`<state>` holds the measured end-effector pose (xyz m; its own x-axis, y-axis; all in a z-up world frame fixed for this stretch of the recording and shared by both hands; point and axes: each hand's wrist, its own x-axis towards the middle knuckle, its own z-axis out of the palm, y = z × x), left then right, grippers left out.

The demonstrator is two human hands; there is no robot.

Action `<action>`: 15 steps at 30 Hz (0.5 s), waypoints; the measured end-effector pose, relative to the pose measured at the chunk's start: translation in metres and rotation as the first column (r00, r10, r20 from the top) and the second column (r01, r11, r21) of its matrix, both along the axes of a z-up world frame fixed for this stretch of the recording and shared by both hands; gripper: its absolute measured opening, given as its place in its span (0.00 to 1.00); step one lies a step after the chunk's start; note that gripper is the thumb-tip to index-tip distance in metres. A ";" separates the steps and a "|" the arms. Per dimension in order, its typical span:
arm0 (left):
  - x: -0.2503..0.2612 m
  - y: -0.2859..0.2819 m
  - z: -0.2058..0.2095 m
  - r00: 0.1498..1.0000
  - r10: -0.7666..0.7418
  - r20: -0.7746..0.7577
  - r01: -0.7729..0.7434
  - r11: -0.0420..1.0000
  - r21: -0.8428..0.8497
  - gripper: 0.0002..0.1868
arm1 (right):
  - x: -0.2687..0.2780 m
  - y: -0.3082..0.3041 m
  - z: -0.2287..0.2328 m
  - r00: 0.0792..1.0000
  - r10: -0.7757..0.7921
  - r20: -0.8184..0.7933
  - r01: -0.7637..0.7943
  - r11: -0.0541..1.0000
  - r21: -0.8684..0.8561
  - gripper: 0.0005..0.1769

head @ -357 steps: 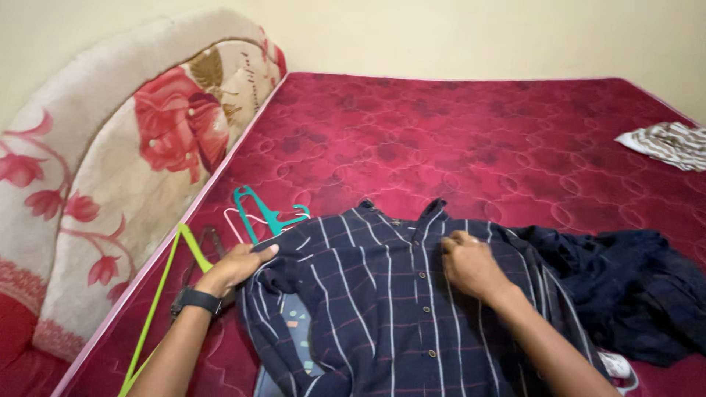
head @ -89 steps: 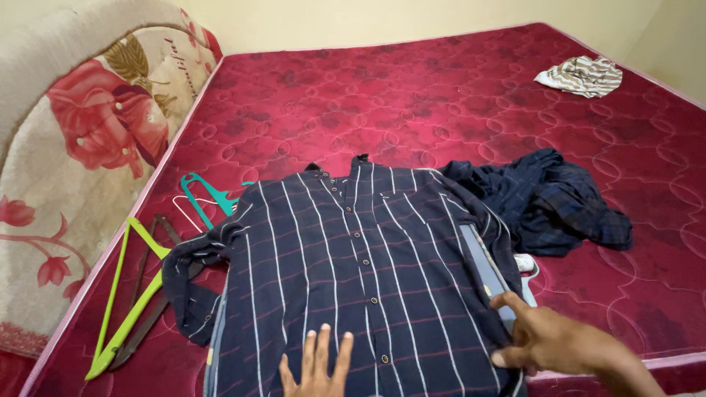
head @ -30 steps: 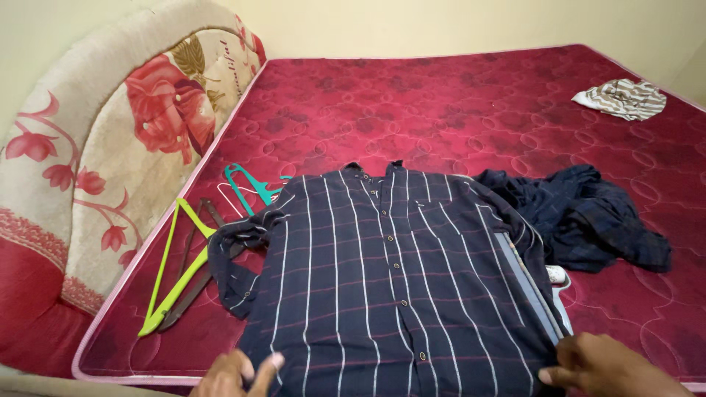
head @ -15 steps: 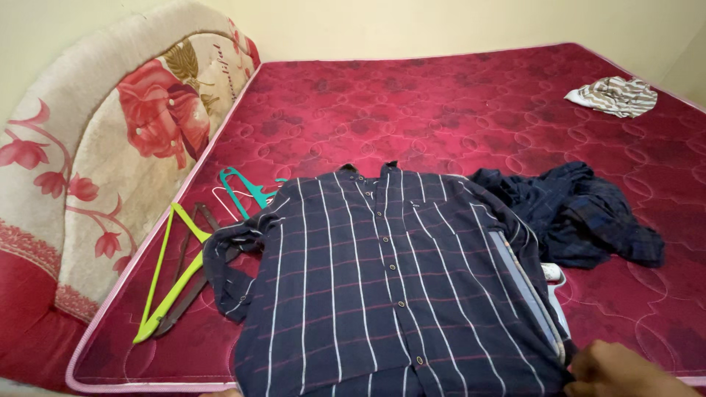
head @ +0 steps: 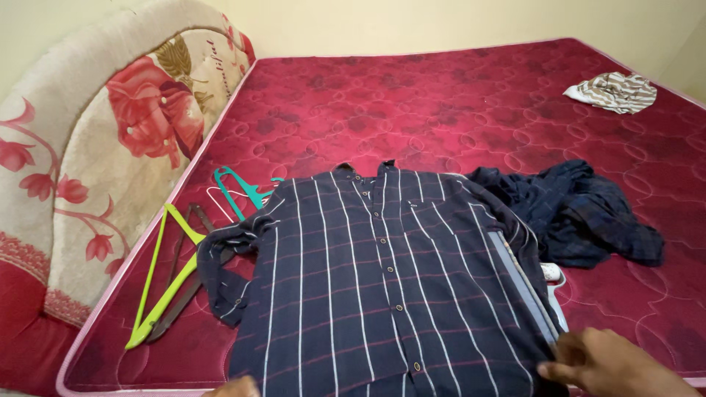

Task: The person lays a dark striped shirt flat on a suitcase and uses a lint roller to remove lint from the shirt's surface. The person repeatedly rolls the lint roller over the shirt's front and sleeves.

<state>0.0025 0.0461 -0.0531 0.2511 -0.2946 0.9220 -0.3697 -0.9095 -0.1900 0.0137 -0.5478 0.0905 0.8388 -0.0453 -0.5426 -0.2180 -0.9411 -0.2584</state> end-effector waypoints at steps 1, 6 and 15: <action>0.002 -0.006 -0.002 1.000 -0.004 0.008 0.004 1.000 0.001 0.14 | 0.000 0.008 0.008 0.999 0.023 0.029 -0.022 1.000 -0.018 0.25; 0.017 -0.059 -0.030 0.994 -0.002 0.107 0.002 1.000 0.005 0.13 | -0.002 0.044 0.016 0.994 0.111 0.006 -0.111 0.993 -0.028 0.22; 0.021 -0.058 -0.039 0.977 -0.114 0.179 0.096 0.990 0.107 0.12 | -0.014 0.050 0.000 0.991 0.104 0.079 -0.108 0.993 0.041 0.15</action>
<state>0.0236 -0.0122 -0.0919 0.0429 -0.4009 0.9151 -0.4126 -0.8413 -0.3492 -0.0006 -0.4974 0.0900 0.8767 0.0694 -0.4760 -0.0955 -0.9447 -0.3137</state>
